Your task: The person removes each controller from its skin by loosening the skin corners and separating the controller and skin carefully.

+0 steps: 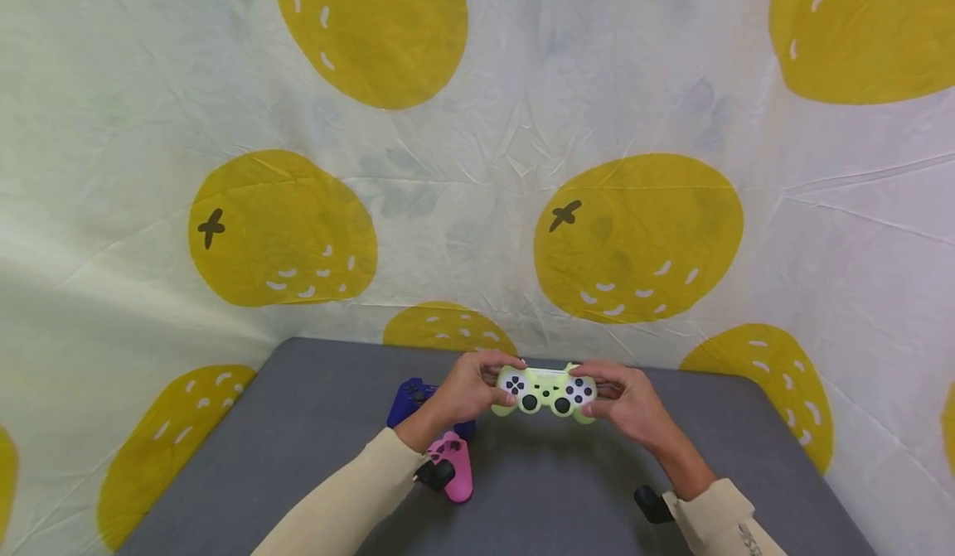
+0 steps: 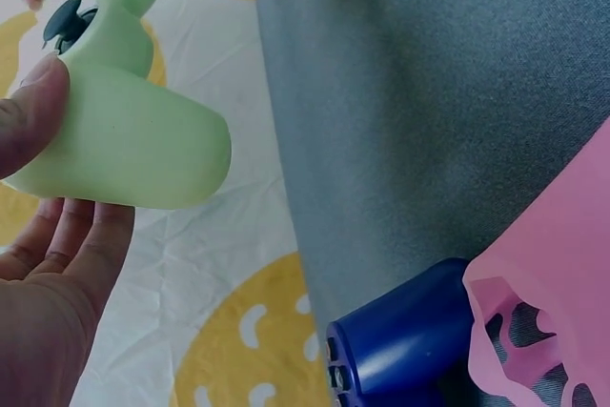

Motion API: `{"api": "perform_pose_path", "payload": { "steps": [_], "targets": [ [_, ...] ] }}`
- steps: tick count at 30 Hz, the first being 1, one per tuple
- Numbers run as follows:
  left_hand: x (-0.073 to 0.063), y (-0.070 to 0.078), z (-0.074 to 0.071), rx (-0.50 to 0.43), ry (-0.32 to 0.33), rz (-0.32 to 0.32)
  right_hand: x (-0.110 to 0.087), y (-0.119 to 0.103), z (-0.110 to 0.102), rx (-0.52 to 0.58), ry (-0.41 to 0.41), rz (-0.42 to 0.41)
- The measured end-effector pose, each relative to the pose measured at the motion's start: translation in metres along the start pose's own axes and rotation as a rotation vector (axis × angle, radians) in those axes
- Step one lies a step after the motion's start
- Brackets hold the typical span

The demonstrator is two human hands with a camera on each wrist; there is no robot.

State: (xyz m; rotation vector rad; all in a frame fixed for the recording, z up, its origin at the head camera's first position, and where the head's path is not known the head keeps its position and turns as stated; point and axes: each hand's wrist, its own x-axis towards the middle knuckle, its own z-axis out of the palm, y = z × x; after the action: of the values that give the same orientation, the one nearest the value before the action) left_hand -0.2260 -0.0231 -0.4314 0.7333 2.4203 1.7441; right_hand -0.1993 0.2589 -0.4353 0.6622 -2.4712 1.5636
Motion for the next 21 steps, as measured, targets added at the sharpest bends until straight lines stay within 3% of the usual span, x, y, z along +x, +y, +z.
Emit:
{"api": "perform_pose_path", "payload": {
  "steps": [13, 21],
  "targets": [
    [-0.0034, 0.0016, 0.0021, 0.071, 0.032, 0.057, -0.0016, 0.0007, 0.0006, -0.047, -0.008, -0.127],
    [-0.0054, 0.0013, 0.0041, 0.183, 0.053, 0.139, -0.0024, -0.001, 0.0019, -0.172, 0.013, -0.227]
  ]
}}
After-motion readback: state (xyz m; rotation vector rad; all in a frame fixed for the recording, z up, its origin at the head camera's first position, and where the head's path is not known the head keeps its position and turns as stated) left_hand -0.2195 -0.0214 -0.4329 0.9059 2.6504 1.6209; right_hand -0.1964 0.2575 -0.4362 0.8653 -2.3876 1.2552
